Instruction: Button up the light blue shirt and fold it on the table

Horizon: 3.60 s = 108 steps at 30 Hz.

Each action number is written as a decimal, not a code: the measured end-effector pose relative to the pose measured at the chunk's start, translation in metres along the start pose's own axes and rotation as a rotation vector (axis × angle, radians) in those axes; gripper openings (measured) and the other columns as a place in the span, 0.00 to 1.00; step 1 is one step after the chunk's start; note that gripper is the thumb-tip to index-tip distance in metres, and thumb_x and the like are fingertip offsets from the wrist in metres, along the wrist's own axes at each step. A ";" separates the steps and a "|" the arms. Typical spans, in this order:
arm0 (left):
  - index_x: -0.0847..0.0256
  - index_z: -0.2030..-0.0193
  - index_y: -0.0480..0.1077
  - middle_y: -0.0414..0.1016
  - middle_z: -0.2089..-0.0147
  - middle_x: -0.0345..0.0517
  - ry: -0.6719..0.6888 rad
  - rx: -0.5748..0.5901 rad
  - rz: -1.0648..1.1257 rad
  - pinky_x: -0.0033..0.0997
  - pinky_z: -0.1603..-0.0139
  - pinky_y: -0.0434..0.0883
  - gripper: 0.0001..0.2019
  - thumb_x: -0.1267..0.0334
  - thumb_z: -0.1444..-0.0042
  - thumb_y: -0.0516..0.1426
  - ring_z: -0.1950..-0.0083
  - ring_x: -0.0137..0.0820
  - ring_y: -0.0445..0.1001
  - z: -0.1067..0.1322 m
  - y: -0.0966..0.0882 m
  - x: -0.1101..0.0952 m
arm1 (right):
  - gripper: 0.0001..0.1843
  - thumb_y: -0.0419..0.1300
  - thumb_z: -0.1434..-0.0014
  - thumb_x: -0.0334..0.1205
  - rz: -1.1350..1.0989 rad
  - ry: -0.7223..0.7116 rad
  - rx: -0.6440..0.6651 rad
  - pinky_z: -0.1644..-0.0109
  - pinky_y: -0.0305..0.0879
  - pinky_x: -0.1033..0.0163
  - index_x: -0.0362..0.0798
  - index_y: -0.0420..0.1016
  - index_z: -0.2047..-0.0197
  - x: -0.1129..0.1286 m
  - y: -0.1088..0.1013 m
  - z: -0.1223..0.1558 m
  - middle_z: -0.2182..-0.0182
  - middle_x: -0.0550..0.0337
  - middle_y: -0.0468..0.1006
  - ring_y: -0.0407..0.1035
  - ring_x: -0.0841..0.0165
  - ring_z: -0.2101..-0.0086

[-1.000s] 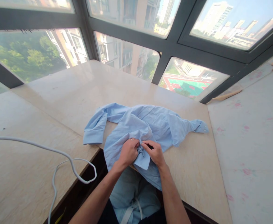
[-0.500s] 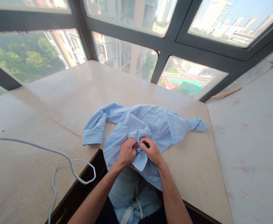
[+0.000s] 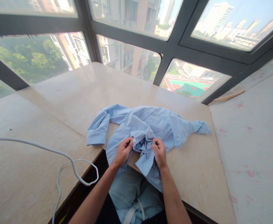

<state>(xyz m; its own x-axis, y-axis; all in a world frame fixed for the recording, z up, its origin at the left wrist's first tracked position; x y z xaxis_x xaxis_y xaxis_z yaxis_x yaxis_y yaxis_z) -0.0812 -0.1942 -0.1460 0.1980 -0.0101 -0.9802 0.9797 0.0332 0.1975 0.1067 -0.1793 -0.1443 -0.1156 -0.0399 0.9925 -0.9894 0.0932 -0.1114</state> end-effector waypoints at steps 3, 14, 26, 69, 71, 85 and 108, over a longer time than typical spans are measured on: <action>0.62 0.71 0.67 0.59 0.75 0.36 -0.061 -0.066 0.185 0.26 0.69 0.56 0.21 0.44 0.49 0.62 0.72 0.25 0.55 0.004 -0.011 0.000 | 0.08 0.57 0.53 0.45 -0.229 0.102 -0.045 0.75 0.51 0.67 0.50 0.64 0.73 -0.001 -0.011 0.000 0.79 0.68 0.60 0.52 0.72 0.78; 0.61 0.84 0.60 0.55 0.83 0.36 -0.166 0.200 -0.484 0.28 0.74 0.54 0.27 0.44 0.40 0.52 0.78 0.25 0.55 0.021 -0.017 -0.067 | 0.08 0.59 0.54 0.44 -0.402 0.246 0.299 0.76 0.50 0.67 0.50 0.64 0.74 0.017 -0.015 0.010 0.80 0.68 0.61 0.52 0.73 0.80; 0.59 0.57 0.72 0.76 0.59 0.50 0.243 0.115 -1.042 0.36 0.56 0.67 0.15 0.55 0.48 0.64 0.56 0.42 0.73 -0.018 0.038 -0.045 | 0.09 0.54 0.47 0.39 0.526 -0.062 -0.126 0.68 0.60 0.64 0.48 0.75 0.66 0.020 -0.034 -0.001 0.77 0.64 0.70 0.61 0.68 0.75; 0.61 0.61 0.75 0.79 0.65 0.43 0.160 0.008 -0.449 0.29 0.60 0.71 0.08 0.60 0.45 0.59 0.66 0.30 0.74 0.001 0.034 -0.004 | 0.10 0.61 0.40 0.43 0.377 -0.177 0.162 0.55 0.74 0.58 0.51 0.83 0.60 0.045 -0.004 0.008 0.62 0.55 0.84 0.77 0.62 0.62; 0.61 0.62 0.76 0.80 0.66 0.44 0.163 0.002 -0.445 0.29 0.61 0.71 0.08 0.61 0.45 0.58 0.67 0.30 0.74 0.001 0.034 -0.003 | 0.11 0.61 0.41 0.45 0.358 -0.150 0.128 0.59 0.75 0.60 0.50 0.82 0.61 0.043 -0.002 0.010 0.63 0.54 0.83 0.77 0.62 0.63; 0.62 0.69 0.80 0.81 0.70 0.44 0.189 0.058 -0.450 0.27 0.66 0.69 0.10 0.61 0.45 0.58 0.71 0.30 0.75 -0.001 0.034 0.001 | 0.13 0.57 0.43 0.38 0.637 -0.230 0.067 0.56 0.74 0.56 0.48 0.81 0.58 0.043 0.009 0.009 0.64 0.51 0.83 0.78 0.60 0.64; 0.65 0.67 0.76 0.77 0.70 0.44 0.093 0.120 -0.363 0.27 0.64 0.66 0.12 0.59 0.41 0.56 0.67 0.30 0.71 -0.004 0.032 -0.003 | 0.19 0.68 0.47 0.50 0.078 0.085 0.011 0.56 0.75 0.56 0.46 0.80 0.58 0.018 0.000 0.009 0.64 0.54 0.83 0.77 0.62 0.63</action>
<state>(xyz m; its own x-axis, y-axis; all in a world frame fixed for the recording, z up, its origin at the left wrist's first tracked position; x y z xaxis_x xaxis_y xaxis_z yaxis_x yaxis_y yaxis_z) -0.0509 -0.1893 -0.1368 -0.1602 0.0914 -0.9828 0.9832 -0.0731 -0.1671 0.1036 -0.1889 -0.1272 -0.1847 0.0514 0.9814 -0.9787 0.0816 -0.1885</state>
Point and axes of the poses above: each hand's wrist, its own z-axis away from the middle knuckle, its own y-axis out of the palm, x = y × z, the point moved 3 cm from there along -z, towards the middle knuckle
